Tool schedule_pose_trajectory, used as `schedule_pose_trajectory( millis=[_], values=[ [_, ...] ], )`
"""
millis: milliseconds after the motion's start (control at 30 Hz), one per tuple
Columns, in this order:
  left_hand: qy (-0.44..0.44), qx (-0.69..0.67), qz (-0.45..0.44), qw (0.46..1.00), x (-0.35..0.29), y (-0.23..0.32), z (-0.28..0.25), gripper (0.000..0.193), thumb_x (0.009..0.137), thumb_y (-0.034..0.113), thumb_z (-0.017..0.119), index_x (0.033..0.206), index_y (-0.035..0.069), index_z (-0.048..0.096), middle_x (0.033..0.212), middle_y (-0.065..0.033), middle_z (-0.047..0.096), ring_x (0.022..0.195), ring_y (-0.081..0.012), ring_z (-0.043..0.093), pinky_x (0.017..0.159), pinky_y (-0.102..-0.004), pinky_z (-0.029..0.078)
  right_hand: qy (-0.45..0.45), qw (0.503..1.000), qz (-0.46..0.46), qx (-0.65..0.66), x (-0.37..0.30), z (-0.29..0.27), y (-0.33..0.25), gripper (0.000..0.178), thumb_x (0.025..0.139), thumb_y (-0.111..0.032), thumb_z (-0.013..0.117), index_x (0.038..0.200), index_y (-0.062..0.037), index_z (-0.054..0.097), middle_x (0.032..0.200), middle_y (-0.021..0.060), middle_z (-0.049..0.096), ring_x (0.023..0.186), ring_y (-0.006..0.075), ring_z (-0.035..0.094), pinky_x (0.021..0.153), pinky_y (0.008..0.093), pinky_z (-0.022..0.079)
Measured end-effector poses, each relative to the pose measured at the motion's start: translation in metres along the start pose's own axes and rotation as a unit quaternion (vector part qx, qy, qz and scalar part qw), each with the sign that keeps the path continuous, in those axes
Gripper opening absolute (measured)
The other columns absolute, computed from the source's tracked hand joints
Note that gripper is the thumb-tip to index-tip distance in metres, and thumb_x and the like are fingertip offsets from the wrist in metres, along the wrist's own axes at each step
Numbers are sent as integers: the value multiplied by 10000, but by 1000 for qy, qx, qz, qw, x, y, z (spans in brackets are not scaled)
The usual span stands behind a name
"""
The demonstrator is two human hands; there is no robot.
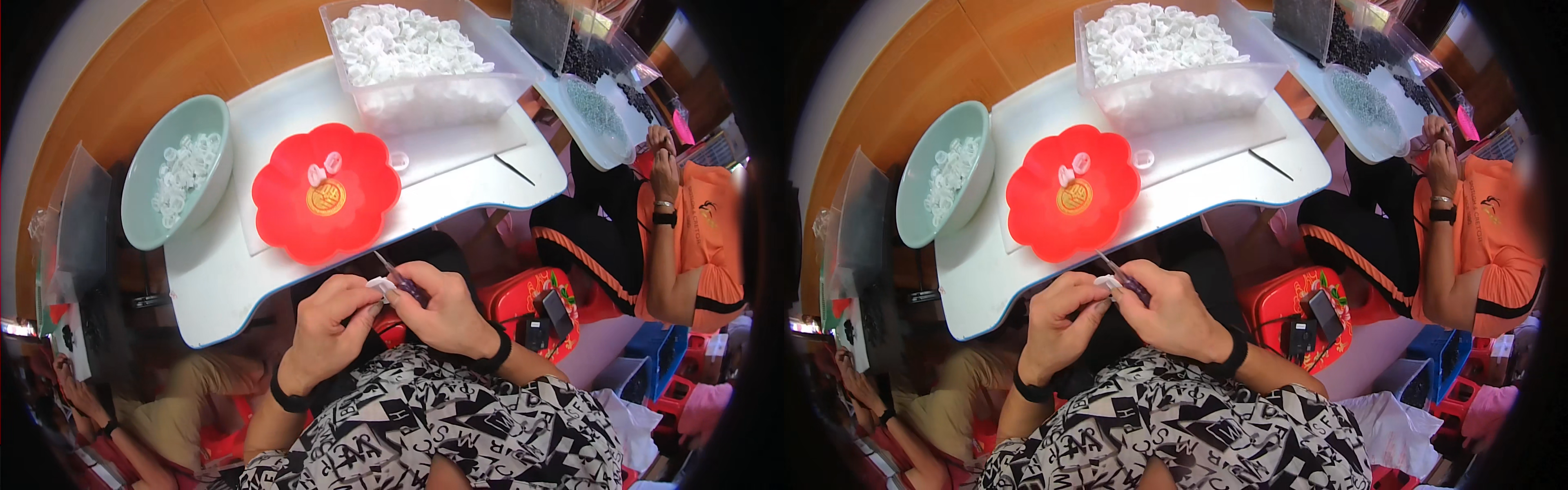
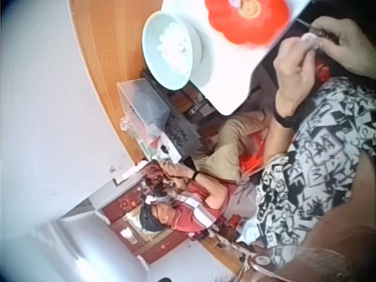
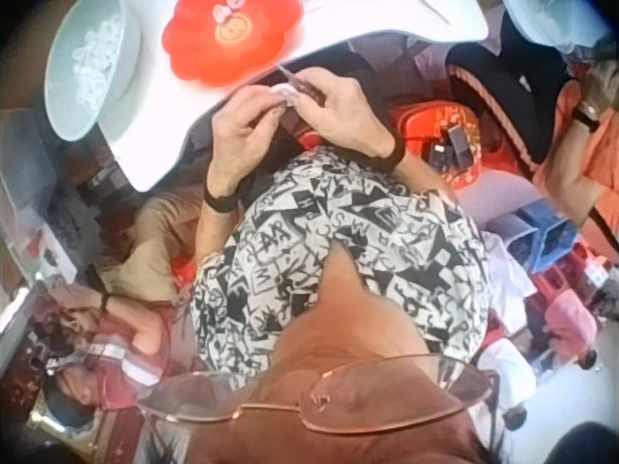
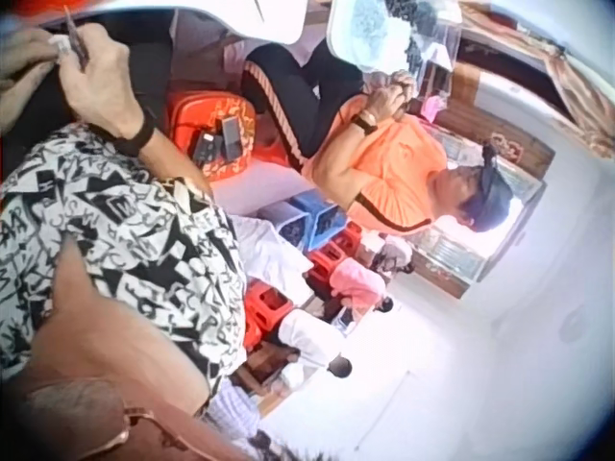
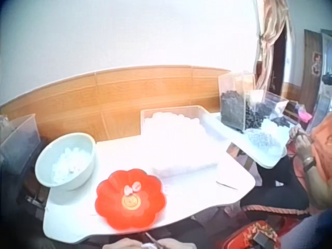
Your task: Assembling small plastic components using a pick tool in a manufacturing setting.
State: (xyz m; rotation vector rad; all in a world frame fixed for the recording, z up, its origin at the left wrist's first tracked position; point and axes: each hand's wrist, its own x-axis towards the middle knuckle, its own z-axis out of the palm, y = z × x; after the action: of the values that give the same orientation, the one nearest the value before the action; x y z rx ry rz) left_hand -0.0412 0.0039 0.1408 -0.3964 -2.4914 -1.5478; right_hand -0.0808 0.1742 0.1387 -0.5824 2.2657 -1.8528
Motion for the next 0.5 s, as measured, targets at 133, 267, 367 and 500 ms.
schedule_pose_trajectory(
  millis=[133, 267, 367, 500],
  values=[
    [62, -132, -65, 987, -17, -3, 12, 168, 791, -53, 617, 957, -31, 605, 912, -99, 614, 806, -152, 583, 699, -243, 464, -19, 999, 45, -15, -7, 2, 6, 153, 809, -67, 621, 925, 24, 580, 667, 23, 560, 582, 35, 466, 500, 222, 390],
    [84, -350, -160, 919, -28, -11, 20, 282, 844, -10, 603, 1118, -59, 557, 1010, -112, 617, 916, -149, 581, 798, -265, 471, -45, 996, 74, 2, -12, 4, 5, 150, 814, -69, 621, 925, 25, 584, 680, 16, 566, 593, 34, 465, 507, 221, 391],
    [37, -382, -164, 909, -35, -21, 19, 311, 869, 3, 582, 1172, -59, 548, 1092, -133, 605, 1005, -163, 573, 889, -278, 458, -62, 993, 92, 25, -14, 9, 5, 143, 823, -57, 609, 939, 26, 591, 702, 13, 578, 616, 31, 479, 523, 213, 400],
    [67, -356, -144, 921, -36, -26, 21, 266, 859, 19, 605, 1112, -62, 587, 1072, -123, 611, 963, -159, 586, 845, -263, 479, -66, 996, 54, 15, -17, 8, 5, 235, 841, -31, 572, 1062, 46, 576, 755, 65, 613, 654, 55, 531, 583, 217, 451]
  ],
)
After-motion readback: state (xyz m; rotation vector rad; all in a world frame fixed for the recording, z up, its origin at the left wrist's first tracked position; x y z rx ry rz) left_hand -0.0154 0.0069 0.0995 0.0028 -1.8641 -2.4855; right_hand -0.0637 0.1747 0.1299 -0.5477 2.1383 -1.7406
